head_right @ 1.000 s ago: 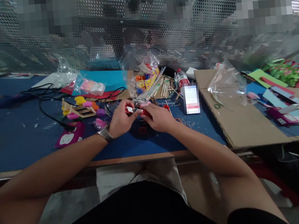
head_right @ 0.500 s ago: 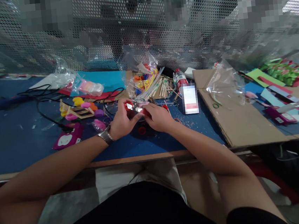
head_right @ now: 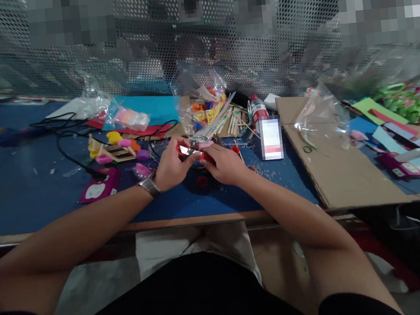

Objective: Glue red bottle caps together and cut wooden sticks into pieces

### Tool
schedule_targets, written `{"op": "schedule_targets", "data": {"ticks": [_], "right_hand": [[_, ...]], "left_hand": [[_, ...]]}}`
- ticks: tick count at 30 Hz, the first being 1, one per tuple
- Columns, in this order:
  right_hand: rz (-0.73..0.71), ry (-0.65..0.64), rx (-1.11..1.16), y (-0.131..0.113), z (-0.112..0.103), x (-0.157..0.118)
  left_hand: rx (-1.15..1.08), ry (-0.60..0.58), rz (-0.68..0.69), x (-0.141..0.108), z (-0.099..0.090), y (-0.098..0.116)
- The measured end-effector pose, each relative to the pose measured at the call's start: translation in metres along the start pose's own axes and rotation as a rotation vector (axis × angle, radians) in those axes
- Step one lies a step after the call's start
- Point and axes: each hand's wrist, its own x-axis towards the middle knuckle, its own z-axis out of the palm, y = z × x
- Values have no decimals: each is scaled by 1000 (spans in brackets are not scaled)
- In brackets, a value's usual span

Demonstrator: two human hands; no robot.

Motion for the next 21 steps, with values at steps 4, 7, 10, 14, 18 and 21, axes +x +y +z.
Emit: {"op": "schedule_targets", "data": {"ticks": [4, 7, 10, 14, 18, 21], "right_hand": [[6, -14, -9, 0, -1, 0], [14, -7, -10, 0, -1, 0], [20, 6, -6, 0, 0, 0], [28, 8, 2, 0, -1, 0], [25, 16, 11, -1, -2, 0], [14, 12, 3, -1, -1, 0]], "left_hand": [[-1, -7, -57, 1, -1, 1], [6, -3, -60, 2, -2, 2], [0, 0, -48, 1, -1, 1], [-48, -15, -69, 0, 3, -4], [-50, 19, -44, 0, 5, -7], [-48, 2, -21, -1, 6, -6]]}}
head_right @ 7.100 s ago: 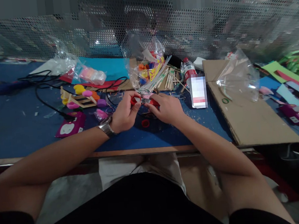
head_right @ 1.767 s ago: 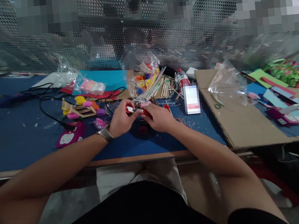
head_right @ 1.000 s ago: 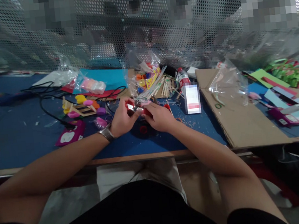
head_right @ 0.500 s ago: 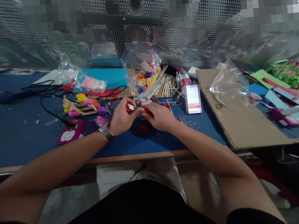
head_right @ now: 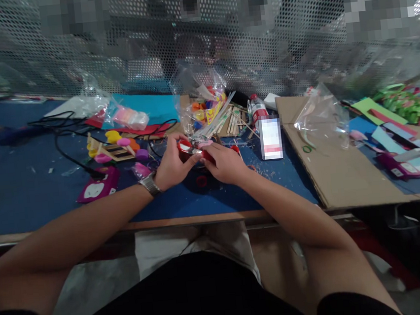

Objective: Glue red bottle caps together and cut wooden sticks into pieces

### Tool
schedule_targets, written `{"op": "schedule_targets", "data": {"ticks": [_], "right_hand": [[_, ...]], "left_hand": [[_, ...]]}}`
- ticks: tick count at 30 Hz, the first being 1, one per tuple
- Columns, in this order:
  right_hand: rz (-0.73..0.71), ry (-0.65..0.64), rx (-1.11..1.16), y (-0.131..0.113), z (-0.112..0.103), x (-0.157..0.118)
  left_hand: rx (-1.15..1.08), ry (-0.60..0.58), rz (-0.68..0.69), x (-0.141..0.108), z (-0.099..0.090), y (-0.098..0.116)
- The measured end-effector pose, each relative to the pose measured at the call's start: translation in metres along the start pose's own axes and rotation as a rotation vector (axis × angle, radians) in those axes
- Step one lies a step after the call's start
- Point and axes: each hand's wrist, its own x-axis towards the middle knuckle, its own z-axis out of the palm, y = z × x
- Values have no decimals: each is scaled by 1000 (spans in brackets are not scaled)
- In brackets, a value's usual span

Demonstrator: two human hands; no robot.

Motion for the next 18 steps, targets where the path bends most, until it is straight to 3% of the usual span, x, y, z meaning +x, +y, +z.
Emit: {"op": "schedule_targets", "data": {"ticks": [18], "right_hand": [[-33, -82, -22, -2, -4, 0]], "left_hand": [[22, -16, -44, 5, -6, 12]]}}
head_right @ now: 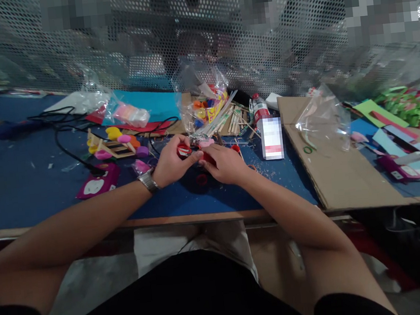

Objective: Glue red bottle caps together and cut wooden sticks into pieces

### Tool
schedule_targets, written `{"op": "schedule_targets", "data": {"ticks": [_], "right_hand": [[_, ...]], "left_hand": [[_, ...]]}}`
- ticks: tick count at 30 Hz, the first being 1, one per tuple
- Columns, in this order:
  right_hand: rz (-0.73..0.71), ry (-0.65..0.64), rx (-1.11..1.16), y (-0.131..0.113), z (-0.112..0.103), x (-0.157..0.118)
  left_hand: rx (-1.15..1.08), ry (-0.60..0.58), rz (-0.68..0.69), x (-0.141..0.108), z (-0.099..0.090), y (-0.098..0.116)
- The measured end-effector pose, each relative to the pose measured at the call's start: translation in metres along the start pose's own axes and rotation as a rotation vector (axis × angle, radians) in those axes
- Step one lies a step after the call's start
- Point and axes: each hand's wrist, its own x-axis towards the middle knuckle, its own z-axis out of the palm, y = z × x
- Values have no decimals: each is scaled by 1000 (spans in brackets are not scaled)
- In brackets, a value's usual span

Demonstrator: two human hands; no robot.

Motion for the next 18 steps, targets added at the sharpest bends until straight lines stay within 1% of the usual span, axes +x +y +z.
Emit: {"op": "schedule_targets", "data": {"ticks": [10, 18], "right_hand": [[-27, -9, -23, 2, -1, 0], [-9, -24, -54, 2, 1, -1]], "left_hand": [[-17, 42, -23, 1, 0, 5], [-23, 36, -51, 1, 1, 5]]}}
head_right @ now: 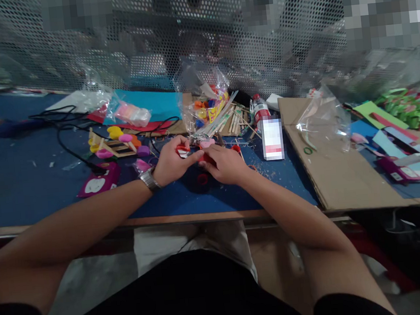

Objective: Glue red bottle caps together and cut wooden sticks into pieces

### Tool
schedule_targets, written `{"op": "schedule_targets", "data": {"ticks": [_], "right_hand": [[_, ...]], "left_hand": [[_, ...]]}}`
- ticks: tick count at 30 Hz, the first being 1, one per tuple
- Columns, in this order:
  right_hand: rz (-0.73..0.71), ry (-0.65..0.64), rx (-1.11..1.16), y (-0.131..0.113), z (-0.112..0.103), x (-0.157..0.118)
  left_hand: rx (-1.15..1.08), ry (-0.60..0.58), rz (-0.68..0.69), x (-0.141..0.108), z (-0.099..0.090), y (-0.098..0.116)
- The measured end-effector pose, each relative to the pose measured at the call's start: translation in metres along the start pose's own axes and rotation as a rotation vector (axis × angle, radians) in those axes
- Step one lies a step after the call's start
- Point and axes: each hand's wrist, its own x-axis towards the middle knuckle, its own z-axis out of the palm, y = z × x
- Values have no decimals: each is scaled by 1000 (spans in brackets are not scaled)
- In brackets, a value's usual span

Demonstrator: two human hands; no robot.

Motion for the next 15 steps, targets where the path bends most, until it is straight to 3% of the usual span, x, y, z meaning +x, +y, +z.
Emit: {"op": "schedule_targets", "data": {"ticks": [15], "right_hand": [[-6, -30, -30, 0, 0, -1]], "left_hand": [[43, -34, 1, 0, -1, -7]]}}
